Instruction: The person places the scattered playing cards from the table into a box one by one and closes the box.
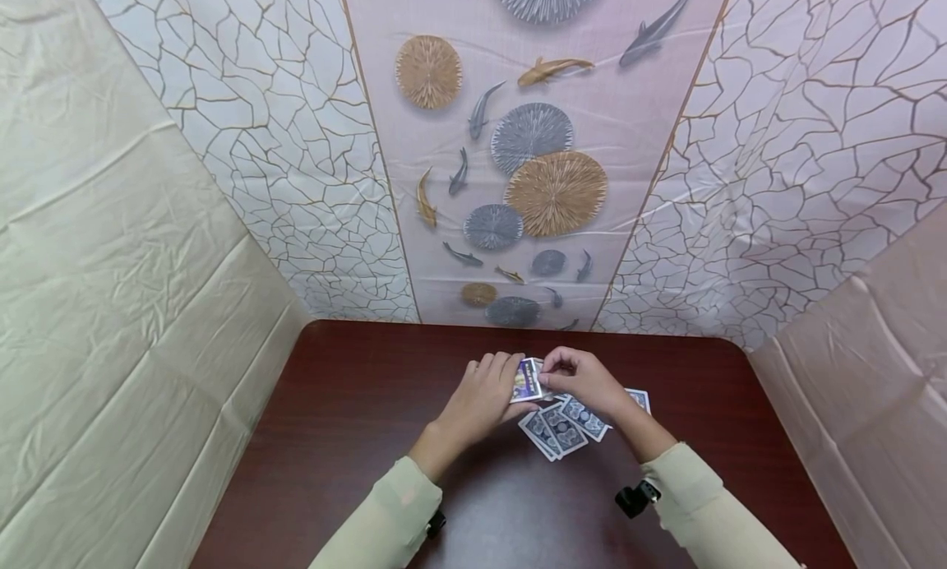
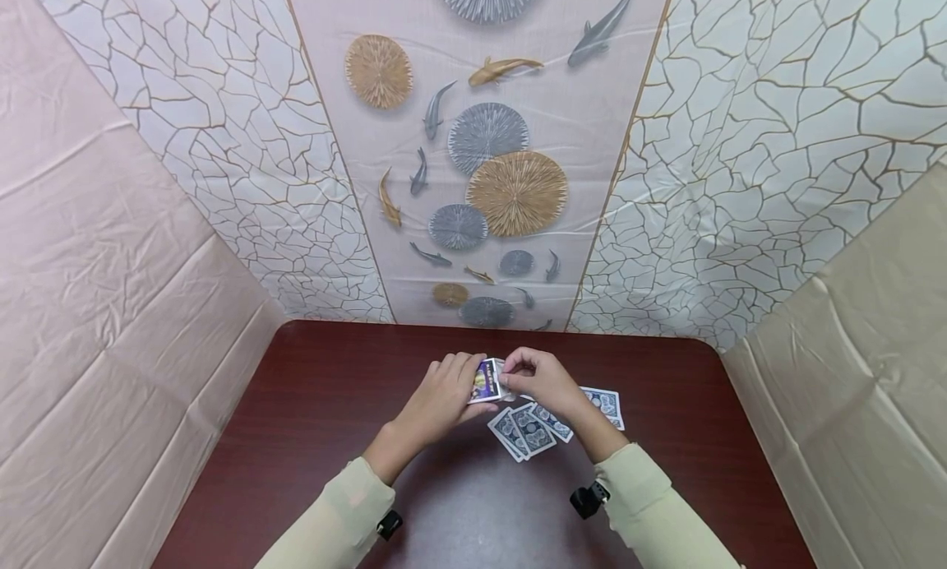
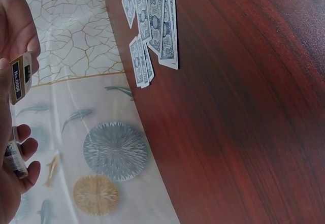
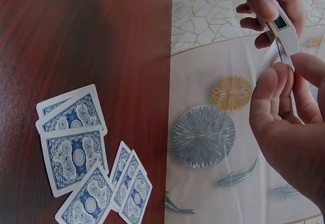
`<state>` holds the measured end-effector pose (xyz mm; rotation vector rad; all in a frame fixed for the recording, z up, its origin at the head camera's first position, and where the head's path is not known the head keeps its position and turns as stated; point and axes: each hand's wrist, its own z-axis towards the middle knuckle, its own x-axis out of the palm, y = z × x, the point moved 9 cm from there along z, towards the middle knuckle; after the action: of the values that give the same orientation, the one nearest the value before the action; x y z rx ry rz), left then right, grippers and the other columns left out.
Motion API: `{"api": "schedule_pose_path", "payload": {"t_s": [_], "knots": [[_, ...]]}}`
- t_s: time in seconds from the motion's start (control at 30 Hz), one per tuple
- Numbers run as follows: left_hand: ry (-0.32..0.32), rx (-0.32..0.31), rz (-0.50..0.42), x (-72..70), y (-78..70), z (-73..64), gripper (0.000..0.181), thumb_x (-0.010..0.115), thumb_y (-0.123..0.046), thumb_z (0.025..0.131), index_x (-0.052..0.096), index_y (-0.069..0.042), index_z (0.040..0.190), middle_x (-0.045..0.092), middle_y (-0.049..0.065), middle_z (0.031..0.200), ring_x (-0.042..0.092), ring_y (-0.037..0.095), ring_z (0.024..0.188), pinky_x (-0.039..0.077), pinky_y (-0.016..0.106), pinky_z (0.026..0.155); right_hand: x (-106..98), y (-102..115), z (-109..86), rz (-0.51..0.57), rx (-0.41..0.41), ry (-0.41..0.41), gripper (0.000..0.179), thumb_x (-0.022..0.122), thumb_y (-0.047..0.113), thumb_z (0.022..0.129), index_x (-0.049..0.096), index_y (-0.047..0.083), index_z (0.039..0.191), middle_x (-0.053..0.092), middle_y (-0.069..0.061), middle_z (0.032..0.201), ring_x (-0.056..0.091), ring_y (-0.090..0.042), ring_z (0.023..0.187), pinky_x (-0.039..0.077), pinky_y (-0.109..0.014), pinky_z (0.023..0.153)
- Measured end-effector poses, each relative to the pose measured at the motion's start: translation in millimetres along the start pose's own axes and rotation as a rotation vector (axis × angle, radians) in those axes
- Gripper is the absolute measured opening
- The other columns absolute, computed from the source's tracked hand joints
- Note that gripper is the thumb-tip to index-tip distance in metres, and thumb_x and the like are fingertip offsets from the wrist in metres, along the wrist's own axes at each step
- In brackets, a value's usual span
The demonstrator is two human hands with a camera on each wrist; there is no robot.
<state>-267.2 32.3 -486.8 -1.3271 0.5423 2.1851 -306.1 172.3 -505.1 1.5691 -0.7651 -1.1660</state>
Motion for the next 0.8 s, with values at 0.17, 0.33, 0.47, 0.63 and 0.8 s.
{"api": "schedule_pose_path", "payload": {"t_s": [0.17, 0.33, 0.47, 0.63, 0.8], "knots": [[-0.004, -0.004, 0.024, -0.8, 2.2, -1.0, 0.081, 0.062, -0.069, 0.090, 0.054, -0.005, 0.139, 0.064, 0.007, 0.117, 0.059, 0.021, 0.097, 0.047, 0.035, 0.075, -8, 7, -1.7, -0.075, -0.042, -0.063, 0.015, 0.074, 0.005, 0.092, 0.064, -0.004, 0.100, 0.063, -0.008, 0.089, 0.059, -0.009, 0.077, 0.051, -0.021, 0.069], [0.004, -0.017, 0.004, -0.3, 6.7, -1.5, 0.082, 0.063, -0.069, 0.090, 0.053, -0.004, 0.140, 0.064, 0.007, 0.119, 0.060, 0.022, 0.101, 0.048, 0.035, 0.076, -22, 15, -7.9, -0.066, -0.073, -0.094, 0.015, 0.073, 0.007, 0.094, 0.064, -0.002, 0.101, 0.062, -0.004, 0.088, 0.058, -0.008, 0.075, 0.050, -0.023, 0.066], [0.018, -0.026, -0.010, 0.6, 10.3, -2.7, 0.083, 0.060, -0.070, 0.091, 0.052, -0.004, 0.142, 0.063, 0.008, 0.122, 0.060, 0.022, 0.103, 0.048, 0.035, 0.078, -35, 16, -13.8, -0.040, -0.077, -0.094, 0.018, 0.072, 0.008, 0.095, 0.063, -0.003, 0.105, 0.061, -0.004, 0.088, 0.057, -0.010, 0.074, 0.051, -0.025, 0.063], [0.019, -0.023, -0.005, -0.2, 13.3, -4.2, 0.084, 0.056, -0.072, 0.092, 0.052, -0.004, 0.142, 0.064, 0.008, 0.123, 0.060, 0.022, 0.104, 0.049, 0.036, 0.079, -51, 13, -19.2, -0.065, -0.093, -0.083, 0.021, 0.070, 0.005, 0.095, 0.061, -0.007, 0.111, 0.062, -0.007, 0.092, 0.061, -0.012, 0.077, 0.055, -0.027, 0.066], [0.011, -0.018, 0.004, -1.1, 14.5, -5.9, 0.084, 0.058, -0.071, 0.091, 0.051, -0.004, 0.142, 0.063, 0.008, 0.120, 0.060, 0.022, 0.102, 0.049, 0.037, 0.079, -67, 6, -24.4, -0.145, -0.099, -0.093, 0.024, 0.071, 0.006, 0.095, 0.062, -0.006, 0.114, 0.065, -0.015, 0.101, 0.062, -0.009, 0.086, 0.057, -0.026, 0.074]]}}
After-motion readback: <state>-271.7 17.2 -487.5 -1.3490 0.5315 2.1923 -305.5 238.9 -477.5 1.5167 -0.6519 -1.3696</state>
